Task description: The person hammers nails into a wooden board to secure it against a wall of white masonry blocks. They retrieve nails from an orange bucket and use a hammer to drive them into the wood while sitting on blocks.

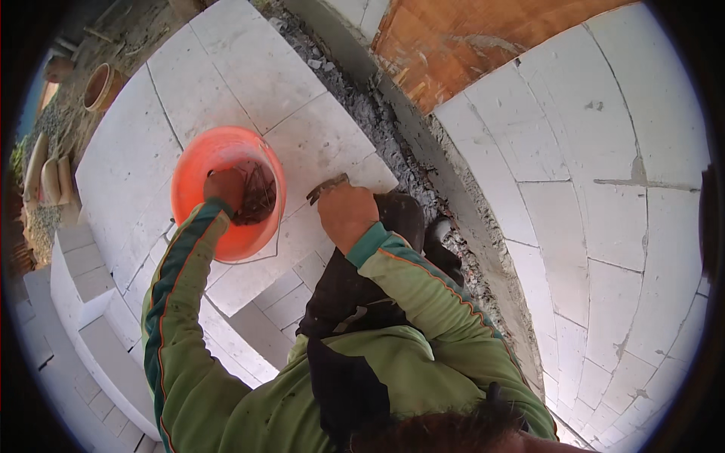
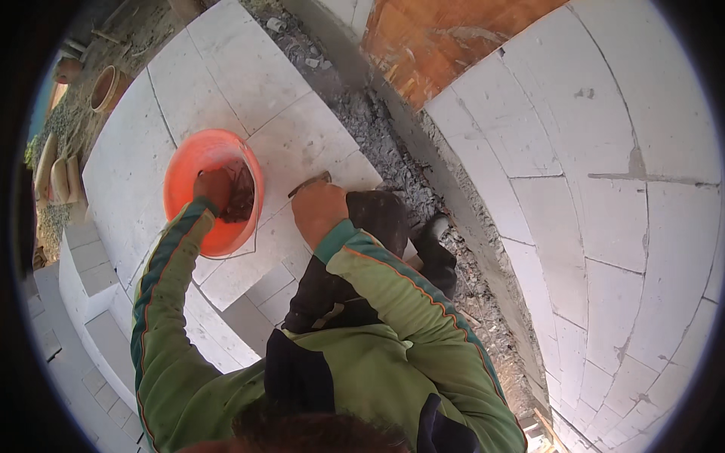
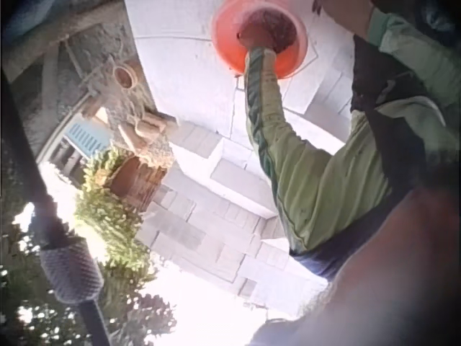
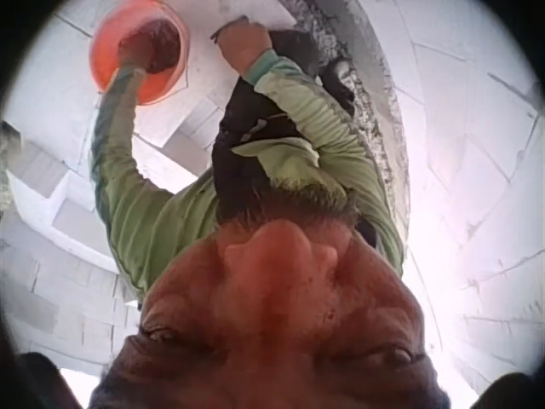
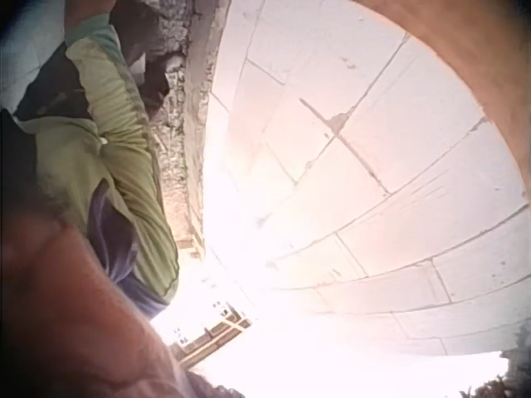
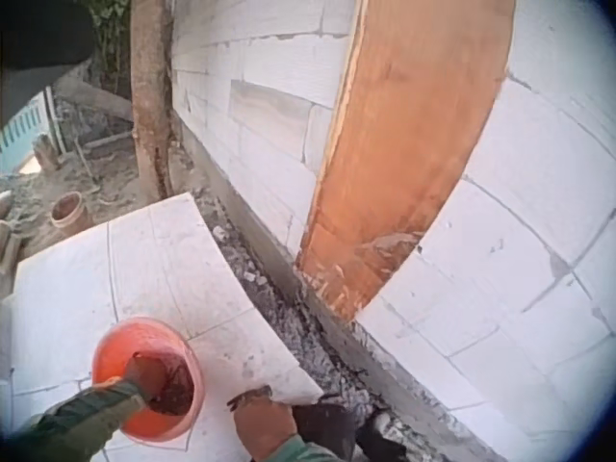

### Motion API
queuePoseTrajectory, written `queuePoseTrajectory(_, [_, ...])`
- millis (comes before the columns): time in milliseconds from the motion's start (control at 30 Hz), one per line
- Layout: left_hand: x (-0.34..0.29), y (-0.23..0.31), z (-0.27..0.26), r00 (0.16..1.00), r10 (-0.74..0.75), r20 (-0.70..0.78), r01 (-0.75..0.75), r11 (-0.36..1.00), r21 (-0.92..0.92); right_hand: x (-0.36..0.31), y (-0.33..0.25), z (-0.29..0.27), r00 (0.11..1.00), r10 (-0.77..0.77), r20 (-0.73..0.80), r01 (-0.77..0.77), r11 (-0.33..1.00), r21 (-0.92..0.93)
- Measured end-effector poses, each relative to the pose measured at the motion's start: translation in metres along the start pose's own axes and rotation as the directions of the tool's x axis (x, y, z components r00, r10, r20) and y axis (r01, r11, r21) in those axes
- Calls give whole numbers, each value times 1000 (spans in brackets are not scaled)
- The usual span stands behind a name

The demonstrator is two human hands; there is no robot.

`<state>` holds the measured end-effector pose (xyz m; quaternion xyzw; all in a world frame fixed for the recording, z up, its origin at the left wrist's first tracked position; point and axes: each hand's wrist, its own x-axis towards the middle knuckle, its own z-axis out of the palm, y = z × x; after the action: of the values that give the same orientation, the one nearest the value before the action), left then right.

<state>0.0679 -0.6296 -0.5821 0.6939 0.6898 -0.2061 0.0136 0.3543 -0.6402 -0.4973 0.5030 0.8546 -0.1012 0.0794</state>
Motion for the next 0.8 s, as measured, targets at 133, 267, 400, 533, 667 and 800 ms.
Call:
queuePoseTrajectory(133, [-7, 13, -38, 976, -120, -180, 82, 975, -204, -19, 21, -3, 994, 8, -107, -5, 1000, 27])
queuePoseTrajectory(267, [-21, -13, -44, 937, -164, -308, -49, 813, -580, -21, 26, -26, 989, -74, -131, 79, 996, 38])
queuePoseTrajectory(400, [-56, -3, -78, 889, -257, -378, -119, 669, -734, -13, 24, -27, 994, -66, -85, 64, 997, -33])
queuePoseTrajectory(533, [-82, 8, -80, 820, -213, -531, -227, 730, -645, -13, 22, -22, 993, -72, -94, 69, 997, -39])
queuePoseTrajectory(667, [-103, 7, -74, 845, -235, -481, -139, 772, -621, -14, 13, -19, 988, -127, -91, 118, 989, -90])
queuePoseTrajectory(800, [-110, 12, -74, 793, -325, -516, -164, 701, -694, -15, 20, -15, 990, -116, -75, 108, 989, -100])
